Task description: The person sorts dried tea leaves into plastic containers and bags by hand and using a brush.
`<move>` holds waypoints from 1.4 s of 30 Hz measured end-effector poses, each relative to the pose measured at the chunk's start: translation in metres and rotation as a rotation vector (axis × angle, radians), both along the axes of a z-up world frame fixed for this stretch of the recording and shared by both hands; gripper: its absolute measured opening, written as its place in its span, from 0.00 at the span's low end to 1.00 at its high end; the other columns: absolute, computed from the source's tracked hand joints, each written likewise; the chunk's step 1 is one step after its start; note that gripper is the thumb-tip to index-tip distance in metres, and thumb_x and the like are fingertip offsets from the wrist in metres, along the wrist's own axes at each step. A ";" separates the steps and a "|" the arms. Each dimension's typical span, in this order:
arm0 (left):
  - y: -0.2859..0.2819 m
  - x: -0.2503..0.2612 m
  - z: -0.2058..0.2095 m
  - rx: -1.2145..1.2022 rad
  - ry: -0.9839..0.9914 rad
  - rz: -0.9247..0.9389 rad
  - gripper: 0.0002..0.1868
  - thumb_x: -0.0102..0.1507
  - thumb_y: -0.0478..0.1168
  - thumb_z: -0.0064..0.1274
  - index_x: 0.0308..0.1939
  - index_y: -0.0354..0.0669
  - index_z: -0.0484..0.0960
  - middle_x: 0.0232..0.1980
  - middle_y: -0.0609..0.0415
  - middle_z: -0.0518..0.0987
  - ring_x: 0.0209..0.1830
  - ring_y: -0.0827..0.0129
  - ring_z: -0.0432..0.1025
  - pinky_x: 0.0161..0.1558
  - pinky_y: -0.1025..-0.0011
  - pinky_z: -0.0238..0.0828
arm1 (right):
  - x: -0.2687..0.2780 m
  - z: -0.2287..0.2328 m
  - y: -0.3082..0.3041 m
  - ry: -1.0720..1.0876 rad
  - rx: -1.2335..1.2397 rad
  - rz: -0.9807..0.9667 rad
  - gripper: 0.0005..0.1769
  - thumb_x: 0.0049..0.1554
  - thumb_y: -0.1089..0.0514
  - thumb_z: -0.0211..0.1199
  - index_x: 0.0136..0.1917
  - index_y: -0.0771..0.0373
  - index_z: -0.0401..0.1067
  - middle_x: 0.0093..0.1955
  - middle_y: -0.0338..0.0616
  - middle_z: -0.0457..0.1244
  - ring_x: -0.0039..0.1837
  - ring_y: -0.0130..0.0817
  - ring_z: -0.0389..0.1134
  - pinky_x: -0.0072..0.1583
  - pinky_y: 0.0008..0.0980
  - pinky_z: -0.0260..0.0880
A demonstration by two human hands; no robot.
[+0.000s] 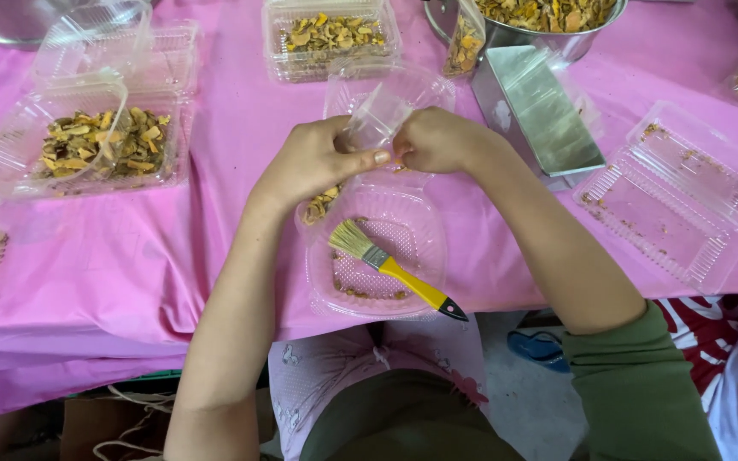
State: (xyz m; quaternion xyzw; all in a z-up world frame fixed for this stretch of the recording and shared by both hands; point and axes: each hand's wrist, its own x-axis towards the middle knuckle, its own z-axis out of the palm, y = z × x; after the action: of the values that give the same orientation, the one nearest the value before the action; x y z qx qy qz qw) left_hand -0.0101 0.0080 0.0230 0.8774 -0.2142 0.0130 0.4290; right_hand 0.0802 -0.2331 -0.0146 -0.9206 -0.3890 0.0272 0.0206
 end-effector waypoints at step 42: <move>-0.008 0.000 -0.005 0.254 -0.450 0.226 0.53 0.53 0.71 0.61 0.69 0.37 0.69 0.41 0.51 0.81 0.45 0.54 0.74 0.50 0.49 0.66 | -0.055 0.099 0.038 0.134 1.233 -0.283 0.13 0.51 0.72 0.68 0.46 0.57 0.79 0.45 0.36 0.72 0.48 0.23 0.74 0.54 0.21 0.79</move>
State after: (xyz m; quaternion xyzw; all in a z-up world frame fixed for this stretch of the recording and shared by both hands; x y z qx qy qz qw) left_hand -0.0103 0.0000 0.0180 0.9174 -0.2050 0.2284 0.2533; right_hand 0.0256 -0.1951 0.0845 -0.7785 -0.2055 -0.1473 0.5745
